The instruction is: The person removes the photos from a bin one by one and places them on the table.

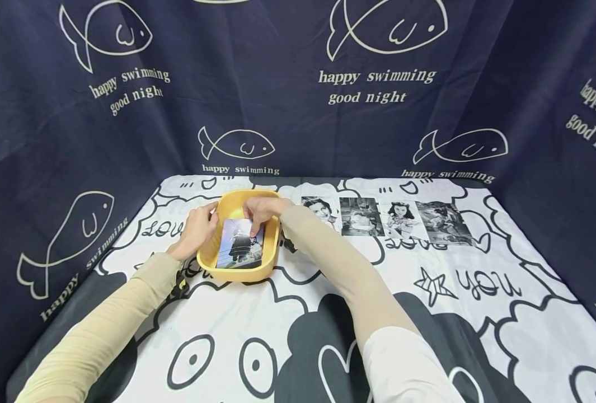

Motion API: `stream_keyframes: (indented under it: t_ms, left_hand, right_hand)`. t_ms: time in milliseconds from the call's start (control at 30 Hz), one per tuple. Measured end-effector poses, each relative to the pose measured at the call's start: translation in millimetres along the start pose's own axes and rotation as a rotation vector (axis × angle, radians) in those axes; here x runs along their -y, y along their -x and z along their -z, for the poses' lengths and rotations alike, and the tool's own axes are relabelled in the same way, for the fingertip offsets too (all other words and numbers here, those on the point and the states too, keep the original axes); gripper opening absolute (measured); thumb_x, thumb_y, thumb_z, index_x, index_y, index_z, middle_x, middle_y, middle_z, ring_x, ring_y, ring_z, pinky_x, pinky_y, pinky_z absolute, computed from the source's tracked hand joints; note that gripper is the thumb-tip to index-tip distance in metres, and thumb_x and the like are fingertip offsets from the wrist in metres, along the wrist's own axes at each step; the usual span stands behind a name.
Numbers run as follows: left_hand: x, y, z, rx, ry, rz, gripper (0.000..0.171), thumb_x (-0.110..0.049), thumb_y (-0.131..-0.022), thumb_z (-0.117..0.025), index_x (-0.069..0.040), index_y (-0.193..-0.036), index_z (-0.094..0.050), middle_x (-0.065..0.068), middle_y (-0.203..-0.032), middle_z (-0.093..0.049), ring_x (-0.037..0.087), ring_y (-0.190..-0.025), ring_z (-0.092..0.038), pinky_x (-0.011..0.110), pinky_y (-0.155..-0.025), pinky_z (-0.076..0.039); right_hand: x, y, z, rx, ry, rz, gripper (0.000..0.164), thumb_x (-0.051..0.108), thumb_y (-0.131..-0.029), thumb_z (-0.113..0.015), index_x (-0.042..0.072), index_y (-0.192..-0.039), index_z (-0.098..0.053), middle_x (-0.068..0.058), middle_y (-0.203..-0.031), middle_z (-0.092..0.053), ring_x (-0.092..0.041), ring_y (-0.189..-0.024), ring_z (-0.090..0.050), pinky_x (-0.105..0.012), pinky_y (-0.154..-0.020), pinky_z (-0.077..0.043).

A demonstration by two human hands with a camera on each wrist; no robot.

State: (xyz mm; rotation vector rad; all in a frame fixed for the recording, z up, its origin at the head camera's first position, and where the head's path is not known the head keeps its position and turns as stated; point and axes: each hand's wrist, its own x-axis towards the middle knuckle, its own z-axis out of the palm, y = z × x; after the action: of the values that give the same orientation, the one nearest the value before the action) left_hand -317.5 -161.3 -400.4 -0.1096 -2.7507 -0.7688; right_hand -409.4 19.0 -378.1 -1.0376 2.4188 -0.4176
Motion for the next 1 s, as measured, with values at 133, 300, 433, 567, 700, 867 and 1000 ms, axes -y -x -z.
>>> stream_keyframes:
  t_ms: [133,300,433,567,700,867,1000]
  left_hand:
    - [0.6,-0.6,-0.4,0.007,0.001,-0.001,0.045,-0.008,-0.094,-0.046,0.003,-0.137,-0.050,0.019,-0.069,-0.062,0.018,-0.048,-0.047,0.029,-0.045,-0.039]
    - [1.0,-1.0,-0.7,0.010,0.000,0.001,0.045,-0.010,-0.094,-0.045,0.002,-0.137,-0.050,0.023,-0.084,-0.068,0.024,-0.057,-0.055,0.035,-0.054,-0.047]
    - [0.4,-0.5,-0.4,0.017,0.004,0.004,0.045,-0.010,-0.095,-0.045,0.003,-0.138,-0.049,0.027,-0.094,-0.068,0.027,-0.062,-0.058,0.039,-0.059,-0.050]
    - [0.5,0.2,-0.1,0.015,0.007,0.000,0.045,-0.010,-0.095,-0.045,0.003,-0.137,-0.050,0.028,-0.099,-0.068,0.027,-0.064,-0.059,0.039,-0.061,-0.050]
    - [1.2,1.0,-1.4,0.015,0.015,0.002,0.044,-0.009,-0.095,-0.046,0.002,-0.137,-0.050,0.026,-0.093,-0.069,0.026,-0.062,-0.059,0.038,-0.057,-0.049]
    - [1.3,1.7,-2.7,0.010,0.016,0.003,0.044,-0.010,-0.095,-0.045,0.002,-0.137,-0.050,0.025,-0.093,-0.070,0.027,-0.066,-0.060,0.040,-0.061,-0.051]
    - [0.9,0.7,-1.6,-0.003,0.015,-0.003,0.044,-0.010,-0.095,-0.044,0.003,-0.137,-0.050,0.025,-0.092,-0.069,0.029,-0.068,-0.061,0.042,-0.064,-0.052]
  right_hand:
    - [-0.5,1.1,1.3,-0.024,-0.059,0.008,0.050,0.008,-0.070,-0.084,0.005,-0.110,-0.055,-0.002,-0.090,-0.050,-0.013,-0.081,-0.047,-0.020,-0.071,-0.040]
    - [-1.6,2.8,2.8,-0.037,-0.218,0.005,0.049,-0.002,-0.073,-0.079,0.005,-0.113,-0.053,-0.008,-0.094,-0.050,-0.014,-0.067,-0.057,-0.030,-0.070,-0.057]
    - [-2.3,5.1,3.9,-0.034,-0.376,-0.005,0.048,-0.010,-0.075,-0.073,0.003,-0.116,-0.052,-0.011,-0.096,-0.050,-0.016,-0.066,-0.059,-0.036,-0.070,-0.060]
    - [-3.6,7.8,4.8,-0.035,-0.451,-0.004,0.044,-0.011,-0.078,-0.069,0.004,-0.116,-0.054,-0.011,-0.102,-0.054,-0.015,-0.072,-0.058,-0.034,-0.069,-0.058]
    - [-5.8,10.4,5.1,-0.040,-0.541,0.006,0.042,-0.012,-0.079,-0.066,0.001,-0.117,-0.054,-0.013,-0.107,-0.059,-0.014,-0.076,-0.057,-0.033,-0.068,-0.055]
    - [-10.4,15.2,10.4,-0.060,-0.626,0.018,0.042,-0.012,-0.080,-0.063,0.000,-0.120,-0.053,-0.012,-0.107,-0.058,-0.014,-0.080,-0.055,-0.030,-0.068,-0.051]
    - [-14.2,23.4,22.9,-0.130,-0.622,0.032,0.041,-0.010,-0.080,-0.064,0.002,-0.118,-0.055,-0.009,-0.101,-0.059,-0.014,-0.081,-0.054,-0.029,-0.069,-0.048]
